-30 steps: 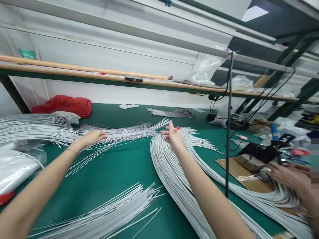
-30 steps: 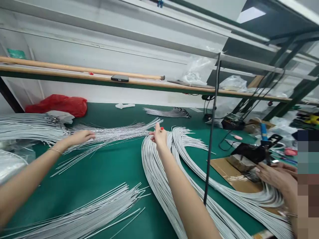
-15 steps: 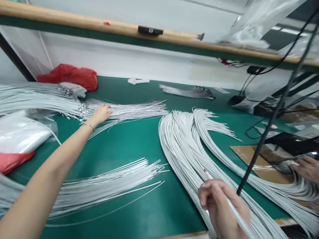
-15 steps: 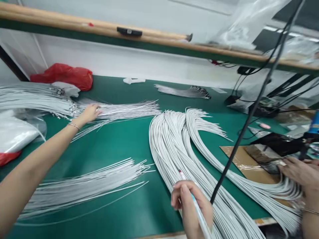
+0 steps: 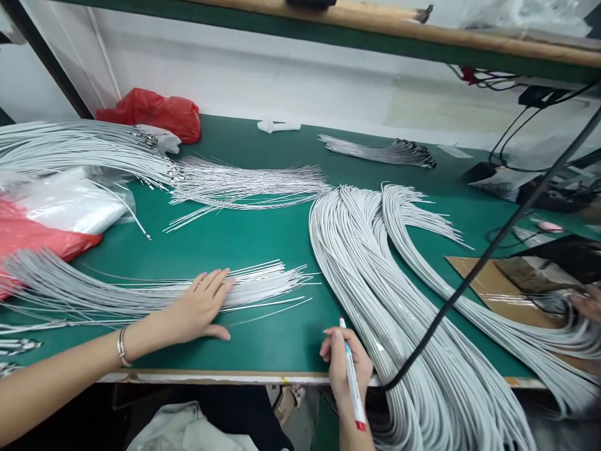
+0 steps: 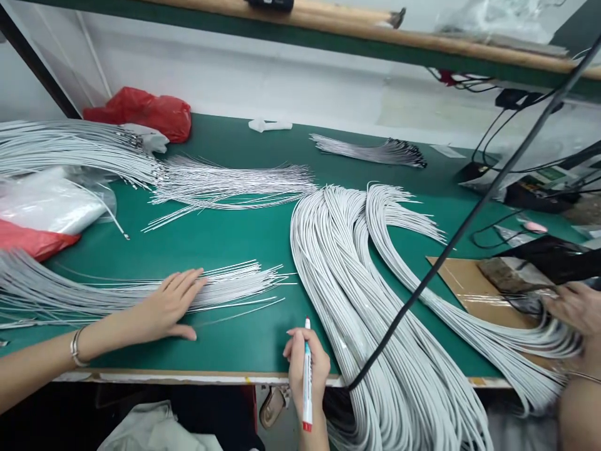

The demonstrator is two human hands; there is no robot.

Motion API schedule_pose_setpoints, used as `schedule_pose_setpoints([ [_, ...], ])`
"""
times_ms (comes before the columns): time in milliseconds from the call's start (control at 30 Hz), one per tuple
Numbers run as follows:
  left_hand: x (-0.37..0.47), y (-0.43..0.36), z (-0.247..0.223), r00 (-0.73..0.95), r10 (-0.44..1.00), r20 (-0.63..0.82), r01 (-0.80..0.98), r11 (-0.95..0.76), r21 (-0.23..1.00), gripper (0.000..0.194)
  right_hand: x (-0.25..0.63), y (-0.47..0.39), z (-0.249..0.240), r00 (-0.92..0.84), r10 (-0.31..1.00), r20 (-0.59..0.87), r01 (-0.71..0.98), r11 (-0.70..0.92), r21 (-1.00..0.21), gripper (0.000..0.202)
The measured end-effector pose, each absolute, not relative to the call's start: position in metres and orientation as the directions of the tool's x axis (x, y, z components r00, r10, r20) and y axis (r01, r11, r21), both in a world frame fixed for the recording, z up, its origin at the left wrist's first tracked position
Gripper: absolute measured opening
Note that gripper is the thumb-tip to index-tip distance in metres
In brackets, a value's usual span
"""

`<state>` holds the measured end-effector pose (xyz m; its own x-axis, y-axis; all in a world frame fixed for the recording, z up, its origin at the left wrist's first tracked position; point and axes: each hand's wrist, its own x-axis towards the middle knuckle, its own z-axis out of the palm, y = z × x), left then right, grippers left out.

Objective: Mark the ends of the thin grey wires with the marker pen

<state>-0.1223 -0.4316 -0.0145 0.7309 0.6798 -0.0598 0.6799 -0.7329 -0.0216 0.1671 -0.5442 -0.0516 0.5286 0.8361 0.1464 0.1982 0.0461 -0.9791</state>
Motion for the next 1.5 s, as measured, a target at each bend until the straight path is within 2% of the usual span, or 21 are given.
schedule_pose_setpoints([
  [33,-0.122,-0.427,-0.015,0.703,0.709,-0.059,0.707,-0.705,-0.053,0.085,0.167,-0.545,-0.053,0.524,0.835,0.168,0.219,0.059,-0.974,0.040],
  [100,-0.122,-0.416,-0.009,0.657,0.750,-0.075,0.746,-0.662,-0.078,0.067,0.167,-0.546,-0.054,0.522,0.830,0.195,0.242,0.076,-0.967,0.040],
  [167,-0.123,-0.408,0.001,0.652,0.752,-0.097,0.752,-0.658,-0.046,0.045,0.168,-0.547,-0.054,0.532,0.823,0.201,0.243,0.078,-0.967,0.040],
  [233,-0.125,-0.408,0.008,0.673,0.731,-0.110,0.736,-0.677,-0.001,0.035,0.168,-0.547,-0.053,0.546,0.814,0.198,0.234,0.079,-0.969,0.041],
  [400,-0.132,-0.419,0.006,0.691,0.717,-0.094,0.722,-0.691,0.036,0.034,0.170,-0.547,-0.053,0.557,0.810,0.182,0.210,0.075,-0.975,0.042],
  [700,-0.135,-0.409,0.008,0.505,0.863,-0.011,0.860,-0.502,0.093,0.041,0.169,-0.549,-0.054,0.537,0.823,0.185,0.202,0.087,-0.976,0.041],
  [900,-0.130,-0.414,0.016,0.511,0.855,-0.091,0.859,-0.502,0.102,0.035,0.170,-0.550,-0.053,0.501,0.848,0.172,0.212,0.073,-0.975,0.041],
  [1133,-0.137,-0.407,0.008,0.458,0.882,-0.112,0.888,-0.449,0.100,0.044,0.170,-0.551,-0.054,0.484,0.857,0.177,0.242,0.063,-0.968,0.038],
  [1267,-0.141,-0.394,0.008,0.496,0.849,-0.181,0.868,-0.475,0.147,0.032,0.170,-0.551,-0.055,0.485,0.855,0.182,0.253,0.062,-0.965,0.037],
  [1500,-0.145,-0.385,0.013,0.482,0.867,-0.128,0.866,-0.449,0.221,0.035,0.169,-0.550,-0.055,0.486,0.855,0.184,0.256,0.062,-0.965,0.038],
])
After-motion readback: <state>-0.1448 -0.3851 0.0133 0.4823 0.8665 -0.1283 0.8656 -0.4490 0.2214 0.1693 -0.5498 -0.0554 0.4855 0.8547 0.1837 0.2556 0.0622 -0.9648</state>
